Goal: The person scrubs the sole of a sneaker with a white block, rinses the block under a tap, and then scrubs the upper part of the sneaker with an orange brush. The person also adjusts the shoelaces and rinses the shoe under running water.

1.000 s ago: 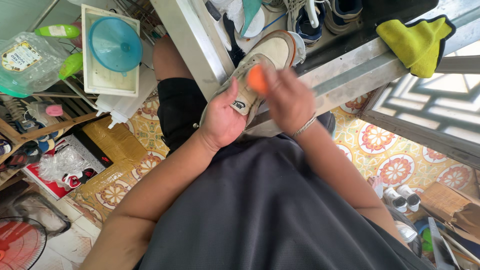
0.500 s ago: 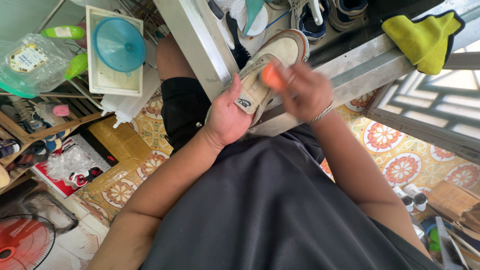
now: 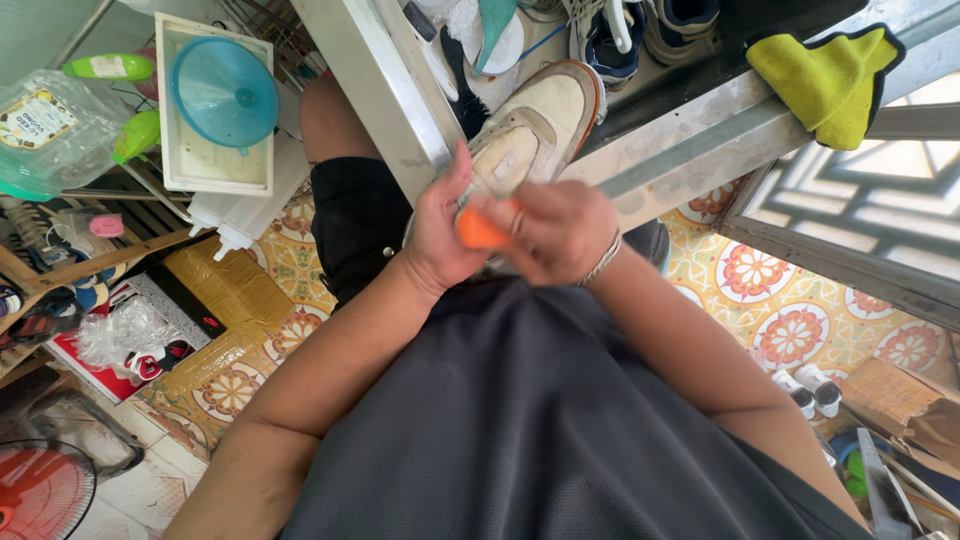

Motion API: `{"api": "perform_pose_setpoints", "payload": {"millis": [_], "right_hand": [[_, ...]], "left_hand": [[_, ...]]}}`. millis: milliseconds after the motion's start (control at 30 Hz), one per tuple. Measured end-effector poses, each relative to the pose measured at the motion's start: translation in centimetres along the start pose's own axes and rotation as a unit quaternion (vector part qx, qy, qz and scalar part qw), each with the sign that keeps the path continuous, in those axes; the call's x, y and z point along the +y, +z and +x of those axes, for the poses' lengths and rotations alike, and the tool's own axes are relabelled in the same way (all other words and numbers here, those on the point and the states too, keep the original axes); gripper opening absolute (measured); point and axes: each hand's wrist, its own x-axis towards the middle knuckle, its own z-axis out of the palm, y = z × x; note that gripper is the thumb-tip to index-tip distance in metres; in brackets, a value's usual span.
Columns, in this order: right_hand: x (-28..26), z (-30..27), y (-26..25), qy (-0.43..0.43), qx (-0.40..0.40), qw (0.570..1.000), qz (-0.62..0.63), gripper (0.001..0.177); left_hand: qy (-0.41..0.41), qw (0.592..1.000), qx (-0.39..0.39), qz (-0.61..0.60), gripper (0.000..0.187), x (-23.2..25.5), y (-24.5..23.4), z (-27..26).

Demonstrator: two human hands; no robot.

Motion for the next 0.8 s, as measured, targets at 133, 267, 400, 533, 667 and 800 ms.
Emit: {"api": "perform_pose_setpoints", "payload": {"millis": [133,267,400,533,667,800], "right_hand": [[3.3,0.9,-2.2,0.051,0.013,0.998,-0.043,0.059],[1.7,1.2,-2.1,0.033,-0.006,0.998,-0.052,0.053],[1.6,1.1,-2.0,-0.017,-0.009,1.000,-0.016,0.055],[3.2,0.7,-3.0,0.076,-0.003,0.993,-0.087,0.053],[0.3,0.3,-0.7,-0.053,-0.013,0.998,-0.031,0.050],[4.2,0.1,-2.6,0.034,-0.016,0.998,-0.054,0.049]], "left_hand": [[0.023,0.998,0.041,0.040,0.057,-0.2,-0.1,0.3],[0.005,1.000,0.024,0.018,0.058,0.0,0.0,0.3],[0.003,1.000,-0.001,0.014,0.059,0.0,0.0,0.4],[0.020,0.997,0.052,0.044,0.060,-0.3,0.3,0.7],[-0.033,0.999,-0.017,-0.026,0.061,0.3,0.3,0.5],[0.004,0.998,0.044,0.035,0.061,-0.3,0.3,0.6]]}}
